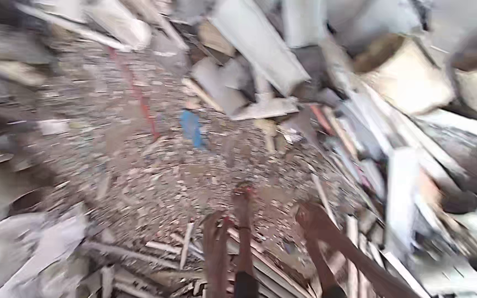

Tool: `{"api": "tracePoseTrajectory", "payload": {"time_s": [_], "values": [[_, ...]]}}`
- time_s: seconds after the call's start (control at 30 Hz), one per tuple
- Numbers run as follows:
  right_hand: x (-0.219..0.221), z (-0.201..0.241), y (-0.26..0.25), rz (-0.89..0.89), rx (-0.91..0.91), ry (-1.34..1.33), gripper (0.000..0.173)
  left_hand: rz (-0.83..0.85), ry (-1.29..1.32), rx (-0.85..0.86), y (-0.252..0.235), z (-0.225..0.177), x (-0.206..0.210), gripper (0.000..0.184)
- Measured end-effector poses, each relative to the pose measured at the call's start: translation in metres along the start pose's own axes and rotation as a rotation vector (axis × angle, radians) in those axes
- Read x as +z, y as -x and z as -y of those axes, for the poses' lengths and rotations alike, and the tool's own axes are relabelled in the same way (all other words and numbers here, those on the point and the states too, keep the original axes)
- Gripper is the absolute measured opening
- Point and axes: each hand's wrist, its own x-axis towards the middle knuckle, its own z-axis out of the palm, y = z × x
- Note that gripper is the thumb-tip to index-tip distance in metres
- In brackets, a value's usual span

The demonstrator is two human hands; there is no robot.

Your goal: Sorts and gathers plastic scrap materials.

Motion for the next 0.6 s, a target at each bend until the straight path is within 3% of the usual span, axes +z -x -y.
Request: {"api": "tracePoseTrajectory", "payload": {"time_s": [0.1, 0.17, 0.23, 0.33, 0.47, 0.53, 0.6], "values": [[-0.050, -0.066, 0.013, -0.327, 0.202, 0.113, 0.059, 0.076, -0.134, -0.014, 0.004, 0.005, 0.020, 0.039], [-0.071, -0.102, -0.004, -0.627, 0.270, 0.088, 0.062, 0.100, -0.191, -0.027, 0.007, 0.002, 0.032, 0.037], [-0.081, -0.119, -0.033, -0.759, 0.275, -0.032, 0.076, 0.159, -0.231, 0.006, 0.008, -0.003, 0.042, 0.036], [-0.069, -0.122, -0.083, -0.824, 0.225, -0.103, 0.088, 0.249, -0.350, 0.085, 0.007, -0.015, 0.049, 0.037], [-0.082, -0.083, -0.098, -0.715, 0.330, -0.075, 0.067, 0.266, -0.478, 0.145, 0.011, -0.039, 0.054, 0.039], [-0.076, -0.098, -0.117, -0.868, 0.326, 0.047, 0.060, 0.285, -0.504, 0.181, 0.014, -0.046, 0.054, 0.038], [-0.072, -0.113, -0.125, -0.842, 0.327, 0.188, 0.062, 0.336, -0.556, 0.229, 0.015, -0.047, 0.050, 0.039]]}}
